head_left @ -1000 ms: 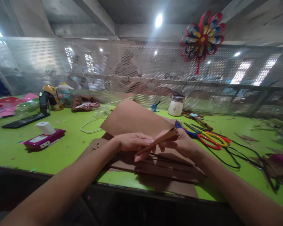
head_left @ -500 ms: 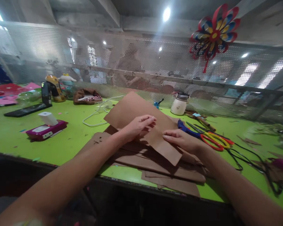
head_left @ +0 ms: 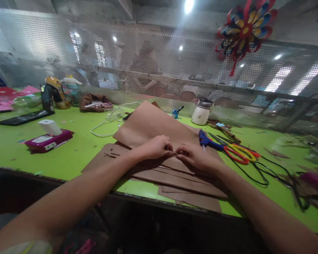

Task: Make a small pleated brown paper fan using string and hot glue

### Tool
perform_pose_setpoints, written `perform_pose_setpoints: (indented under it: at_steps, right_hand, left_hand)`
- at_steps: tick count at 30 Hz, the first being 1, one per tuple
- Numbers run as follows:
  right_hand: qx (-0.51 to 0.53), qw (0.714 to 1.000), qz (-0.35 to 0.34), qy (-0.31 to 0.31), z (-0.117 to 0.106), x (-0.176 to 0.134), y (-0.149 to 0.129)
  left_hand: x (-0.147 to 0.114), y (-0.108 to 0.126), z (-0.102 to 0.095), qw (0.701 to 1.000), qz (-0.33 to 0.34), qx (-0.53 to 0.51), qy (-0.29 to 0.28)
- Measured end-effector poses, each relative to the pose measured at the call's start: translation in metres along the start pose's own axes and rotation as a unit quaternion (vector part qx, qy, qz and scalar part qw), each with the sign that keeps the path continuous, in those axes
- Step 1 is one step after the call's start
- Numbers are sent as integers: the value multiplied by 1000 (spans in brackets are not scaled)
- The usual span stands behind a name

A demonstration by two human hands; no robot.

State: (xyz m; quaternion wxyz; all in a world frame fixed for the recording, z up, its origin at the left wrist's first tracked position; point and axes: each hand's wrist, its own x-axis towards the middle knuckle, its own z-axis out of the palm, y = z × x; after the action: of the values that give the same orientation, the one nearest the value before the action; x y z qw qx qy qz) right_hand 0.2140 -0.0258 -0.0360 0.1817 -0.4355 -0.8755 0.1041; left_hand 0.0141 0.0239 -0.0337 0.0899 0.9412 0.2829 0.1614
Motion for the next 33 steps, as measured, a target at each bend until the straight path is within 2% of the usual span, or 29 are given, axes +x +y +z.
perform_pose_setpoints:
  at_steps: [3, 7, 10, 13, 17, 29, 33]
  right_hand:
    - [9, 1000, -1, -4, 1, 1, 8]
    - [23, 1000, 2, 5, 5, 1, 17]
    - [16, 1000, -14, 10, 9, 2, 20]
    - [-9, 999, -29, 11, 12, 3, 19]
    - [-58, 998, -27, 11, 12, 6, 16]
    - [-98, 995, 6, -33, -9, -7, -2]
    - [-115, 993, -10, -39, -10, -8, -2]
  left_hand:
    - [1, -8, 1, 999, -11, 32, 6]
    - [1, -13, 4, 998, -17, 67, -15]
    - [1, -11, 8, 998, 8, 56, -20]
    - [3, -7, 13, 999, 35, 36, -3]
    - [6, -3, 17, 999, 31, 26, 16]
    - [3, 0, 5, 998, 52, 0, -33]
    - [2, 0, -1, 996, 63, 3, -58]
